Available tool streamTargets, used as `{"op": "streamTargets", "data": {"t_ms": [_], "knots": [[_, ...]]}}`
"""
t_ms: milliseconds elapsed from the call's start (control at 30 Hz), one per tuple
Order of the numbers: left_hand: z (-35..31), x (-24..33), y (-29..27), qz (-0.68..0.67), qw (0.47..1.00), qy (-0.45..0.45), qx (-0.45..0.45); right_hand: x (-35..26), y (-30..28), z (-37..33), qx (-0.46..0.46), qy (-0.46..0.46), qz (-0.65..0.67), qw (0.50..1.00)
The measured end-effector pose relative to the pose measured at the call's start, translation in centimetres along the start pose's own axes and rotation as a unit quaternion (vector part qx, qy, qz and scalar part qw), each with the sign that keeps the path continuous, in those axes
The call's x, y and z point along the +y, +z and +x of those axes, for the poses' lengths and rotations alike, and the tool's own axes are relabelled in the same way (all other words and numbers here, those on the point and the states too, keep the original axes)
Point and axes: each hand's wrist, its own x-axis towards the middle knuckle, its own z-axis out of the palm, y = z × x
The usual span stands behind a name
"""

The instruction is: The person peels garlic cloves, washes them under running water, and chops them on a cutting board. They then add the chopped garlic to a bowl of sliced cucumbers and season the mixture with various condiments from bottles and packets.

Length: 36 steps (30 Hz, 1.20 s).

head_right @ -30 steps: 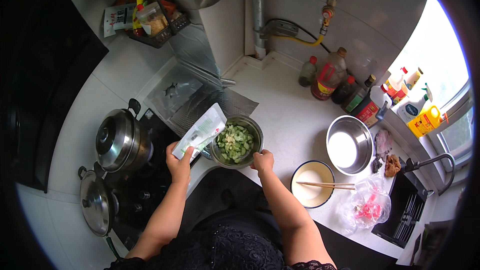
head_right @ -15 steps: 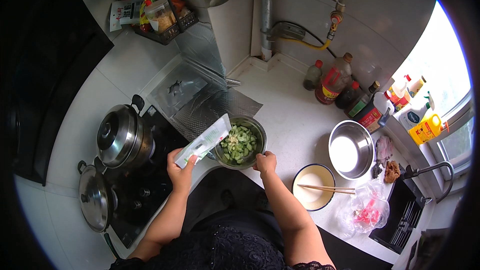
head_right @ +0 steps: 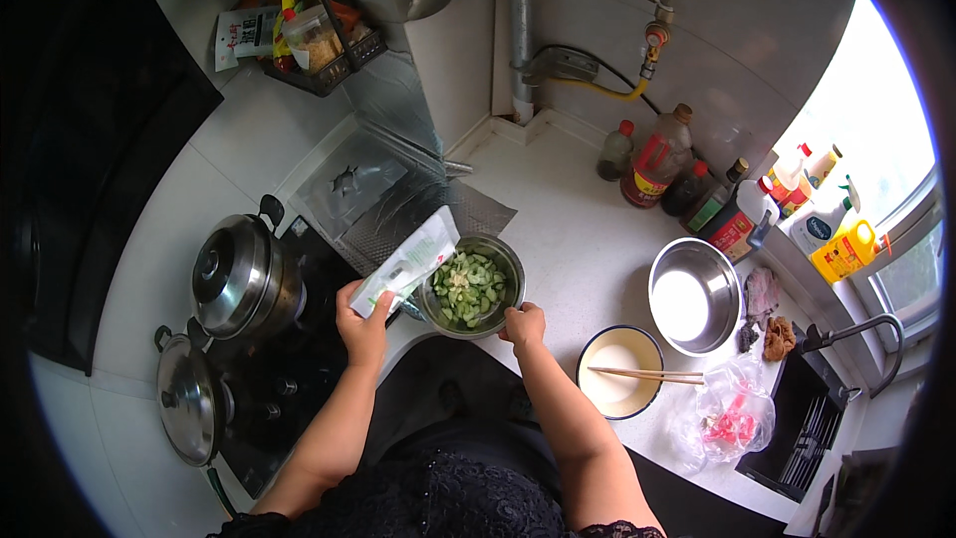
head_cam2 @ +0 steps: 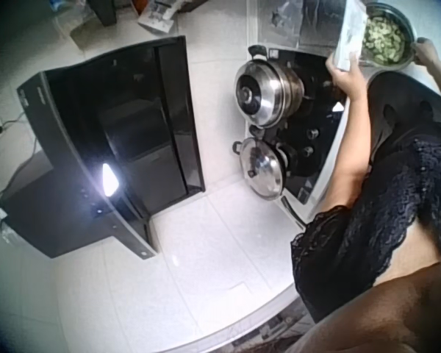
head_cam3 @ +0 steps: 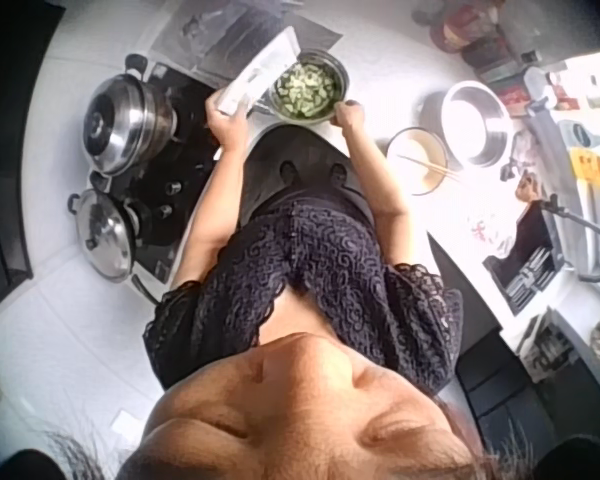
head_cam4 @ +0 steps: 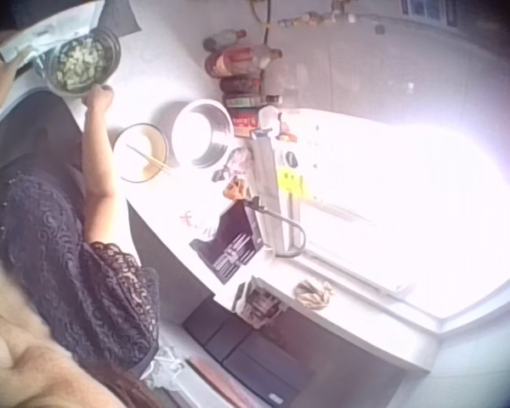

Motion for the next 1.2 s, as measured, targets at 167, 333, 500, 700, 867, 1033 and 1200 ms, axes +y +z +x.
{"op": "streamTargets", "data": {"t_ms": [167,333,500,700,867,1033,1200], "knots": [[-1.2,0.8,-1.7,0.05,0.999,-0.009,-0.001,0.1,-0.3,0.1,-0.021,0.008,0.011,1.0],[-2.9,0.9,-2.8,0.071,0.997,0.005,0.002,-0.3,-0.7,0.1,-0.055,0.012,0.008,0.998],[-4.1,0.9,-2.7,0.073,0.997,0.007,0.02,-0.3,-1.1,0.1,-0.082,0.026,0.011,0.996],[-4.8,0.8,-1.6,0.033,0.997,-0.032,0.06,-1.2,-1.5,-0.5,-0.114,0.043,-0.013,0.992],[-4.1,-0.1,0.2,-0.139,0.972,-0.144,0.124,-0.8,-0.5,-0.4,0.1,-0.203,-0.242,0.943],[-1.6,0.9,0.3,-0.411,0.882,-0.226,0.032,-6.0,2.0,-4.5,-0.021,-0.323,-0.036,0.946],[-0.2,0.5,0.1,-0.523,0.78,-0.341,-0.044,-11.0,5.2,-9.6,-0.124,-0.338,0.057,0.931]]}}
